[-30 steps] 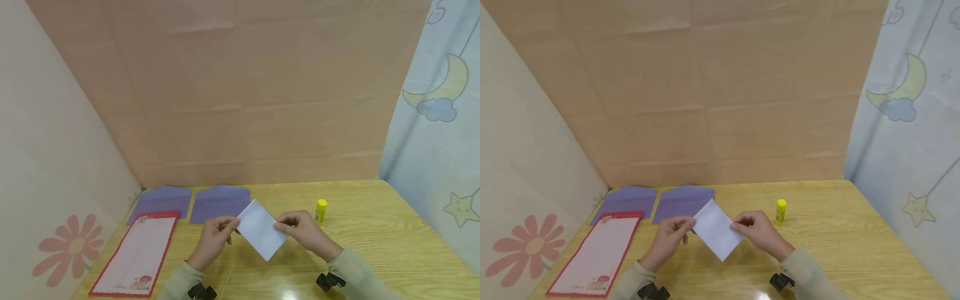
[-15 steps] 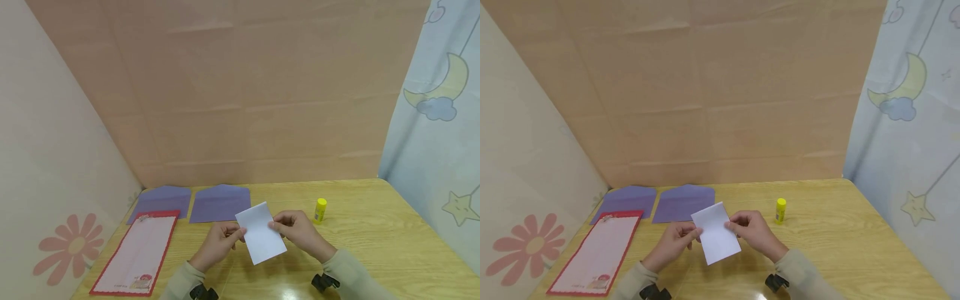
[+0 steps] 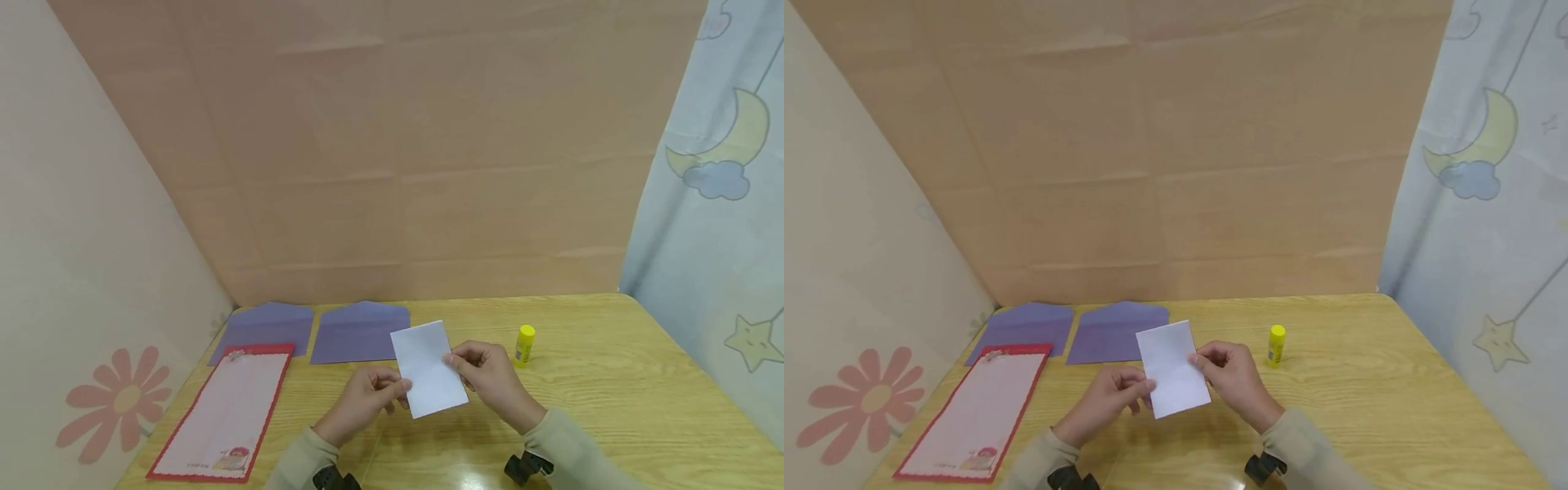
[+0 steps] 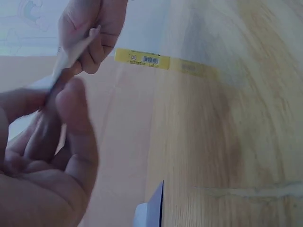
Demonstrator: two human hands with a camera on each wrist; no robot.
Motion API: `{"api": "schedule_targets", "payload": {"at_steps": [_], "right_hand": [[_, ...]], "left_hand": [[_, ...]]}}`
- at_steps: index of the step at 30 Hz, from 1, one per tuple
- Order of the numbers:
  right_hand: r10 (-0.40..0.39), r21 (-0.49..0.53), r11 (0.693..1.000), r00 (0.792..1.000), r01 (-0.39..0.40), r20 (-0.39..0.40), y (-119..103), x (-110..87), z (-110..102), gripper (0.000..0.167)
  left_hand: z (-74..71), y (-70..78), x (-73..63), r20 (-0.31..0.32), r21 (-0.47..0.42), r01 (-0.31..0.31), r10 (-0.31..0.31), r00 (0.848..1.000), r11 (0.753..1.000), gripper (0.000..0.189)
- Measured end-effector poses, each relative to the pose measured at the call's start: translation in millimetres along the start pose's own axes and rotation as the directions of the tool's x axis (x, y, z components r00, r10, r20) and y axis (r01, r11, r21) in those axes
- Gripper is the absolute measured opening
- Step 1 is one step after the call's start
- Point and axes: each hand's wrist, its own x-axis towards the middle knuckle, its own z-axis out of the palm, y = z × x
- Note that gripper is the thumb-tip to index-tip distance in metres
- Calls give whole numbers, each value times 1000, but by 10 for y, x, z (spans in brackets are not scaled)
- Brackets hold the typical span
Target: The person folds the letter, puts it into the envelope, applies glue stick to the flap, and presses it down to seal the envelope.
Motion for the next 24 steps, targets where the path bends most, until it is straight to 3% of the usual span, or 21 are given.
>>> {"api": "schedule_targets", "payload": {"at_steps": [5,10,14,19,22,24], "right_hand": [[-2,20,1000,1000,2,-20,-2,1,-17,21],[-19,-13,1000,999,20,50,8,9,-62,23],[-10,-95,995,998,16,63,9,8,-92,21],[42,-117,993,997,-35,58,39,-2,-102,21],[81,-114,990,996,-77,33,72,3,-127,21],[113,-115,987,993,-111,16,88,14,-155,21]], "left_hand": [[6,28,3,100,16,-15,13,995,1000,28],[-20,20,-7,76,56,-42,38,996,998,27],[-24,-4,-3,58,25,-1,-1,998,1000,23],[-34,-33,24,58,21,42,-43,997,999,27],[-94,-55,41,71,95,41,-48,996,995,32],[-172,-77,51,58,196,32,-44,997,980,31]]}}
